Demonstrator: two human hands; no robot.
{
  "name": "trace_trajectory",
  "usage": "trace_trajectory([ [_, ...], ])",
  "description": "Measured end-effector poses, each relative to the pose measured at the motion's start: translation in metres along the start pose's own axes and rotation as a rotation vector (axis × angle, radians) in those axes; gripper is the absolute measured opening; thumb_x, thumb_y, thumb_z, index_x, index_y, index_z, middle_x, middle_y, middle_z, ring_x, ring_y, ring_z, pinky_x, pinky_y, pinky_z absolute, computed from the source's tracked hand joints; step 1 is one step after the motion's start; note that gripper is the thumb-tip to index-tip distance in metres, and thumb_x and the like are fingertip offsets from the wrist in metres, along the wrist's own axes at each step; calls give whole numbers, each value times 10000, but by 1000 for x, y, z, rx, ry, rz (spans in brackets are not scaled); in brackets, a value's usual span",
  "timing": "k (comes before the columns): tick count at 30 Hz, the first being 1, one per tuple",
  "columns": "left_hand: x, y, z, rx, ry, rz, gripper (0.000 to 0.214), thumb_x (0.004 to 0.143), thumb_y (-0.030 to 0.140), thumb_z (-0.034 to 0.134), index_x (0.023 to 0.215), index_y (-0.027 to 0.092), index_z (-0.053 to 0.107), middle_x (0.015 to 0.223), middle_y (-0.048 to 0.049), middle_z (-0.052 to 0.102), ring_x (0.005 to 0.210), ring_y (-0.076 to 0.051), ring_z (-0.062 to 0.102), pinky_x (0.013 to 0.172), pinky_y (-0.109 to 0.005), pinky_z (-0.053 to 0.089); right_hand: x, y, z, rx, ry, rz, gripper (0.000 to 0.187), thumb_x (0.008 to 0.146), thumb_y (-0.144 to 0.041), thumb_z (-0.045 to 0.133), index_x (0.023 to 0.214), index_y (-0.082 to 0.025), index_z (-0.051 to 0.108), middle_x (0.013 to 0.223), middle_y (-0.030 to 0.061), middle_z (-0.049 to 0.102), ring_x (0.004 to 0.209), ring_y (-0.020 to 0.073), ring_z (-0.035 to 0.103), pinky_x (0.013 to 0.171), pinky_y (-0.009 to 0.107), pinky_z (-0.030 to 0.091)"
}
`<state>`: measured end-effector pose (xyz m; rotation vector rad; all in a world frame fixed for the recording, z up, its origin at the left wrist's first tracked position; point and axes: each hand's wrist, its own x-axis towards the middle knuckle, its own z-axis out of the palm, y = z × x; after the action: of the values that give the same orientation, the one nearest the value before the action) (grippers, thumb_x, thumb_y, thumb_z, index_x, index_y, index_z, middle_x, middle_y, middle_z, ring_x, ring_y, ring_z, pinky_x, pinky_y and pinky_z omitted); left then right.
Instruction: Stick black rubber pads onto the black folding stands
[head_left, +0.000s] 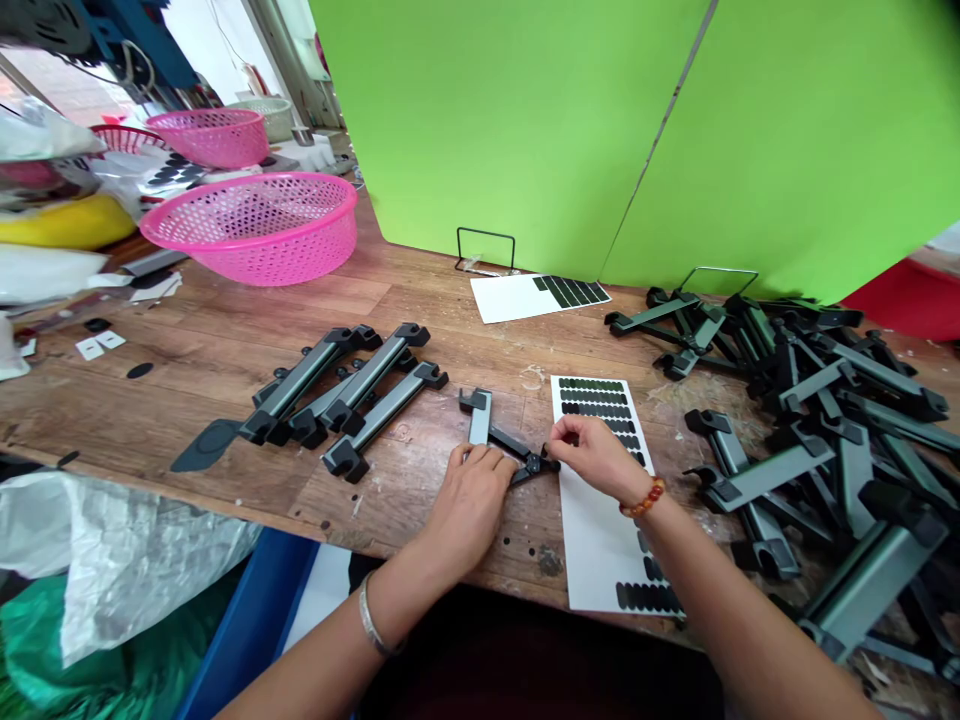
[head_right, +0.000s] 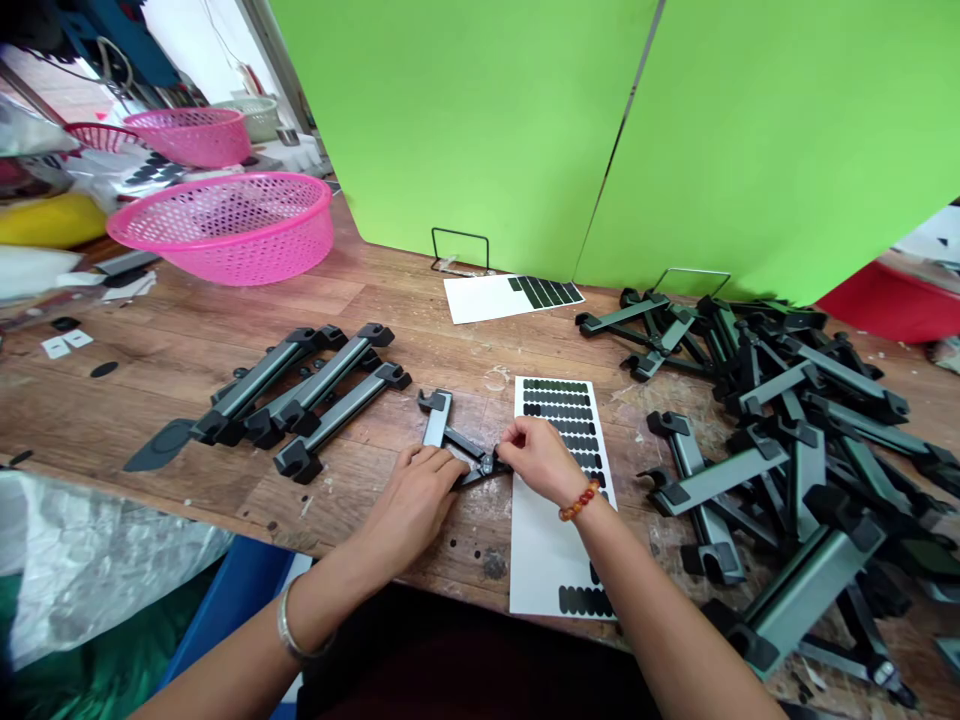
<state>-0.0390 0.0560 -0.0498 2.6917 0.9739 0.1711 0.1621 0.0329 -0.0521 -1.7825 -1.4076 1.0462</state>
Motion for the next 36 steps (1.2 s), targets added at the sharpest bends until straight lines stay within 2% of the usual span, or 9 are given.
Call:
trace_trajectory([
  [6,-7,-2,3,-92,33,34,248,899,74,431,1028,222,584,970,-26,595,969,-211,496,928,-385,334,-3,-2,12,-29,-111,35,84,683,-207,518,626,-166,562,595,-28,543,555,101,446,546,232,328],
  [14,-7,-3,4,-108,50,32,245,904,77,445,1039,227,582,958,-20,582,954,-203,488,923,-378,323,-2,-5,11,-55,-153,79,87,677,-217,513,634,-160,562,586,-33,527,529,88,400,529,228,301],
  [20,-7,-3,5,-143,33,23,231,895,61,441,994,223,574,957,-13,573,958,-199,480,934,-371,315,-1,-4,14,-83,-147,90,79,671,-210,511,624,-166,557,590,-27,541,545,98,429,542,233,315],
  [27,-7,-5,10,-163,24,11,322,843,-15,420,1014,215,566,984,-20,563,985,-203,458,952,-373,312,-1,1,18,-125,-112,85,66,671,-196,516,625,-173,559,590,-24,550,553,108,449,546,236,330],
  [32,-9,-5,13,-178,37,13,374,849,-12,406,1102,217,558,1002,-34,559,1007,-208,451,966,-388,309,-2,3,20,-155,-90,59,69,678,-176,521,627,-178,567,619,-11,585,597,127,498,577,240,361],
  [36,-12,-5,12,-203,44,45,402,905,60,408,1238,258,515,988,-40,541,1009,-208,442,958,-388,315,-7,0,20,-178,-74,30,79,705,-167,515,658,-181,576,660,1,606,637,144,525,608,251,382],
])
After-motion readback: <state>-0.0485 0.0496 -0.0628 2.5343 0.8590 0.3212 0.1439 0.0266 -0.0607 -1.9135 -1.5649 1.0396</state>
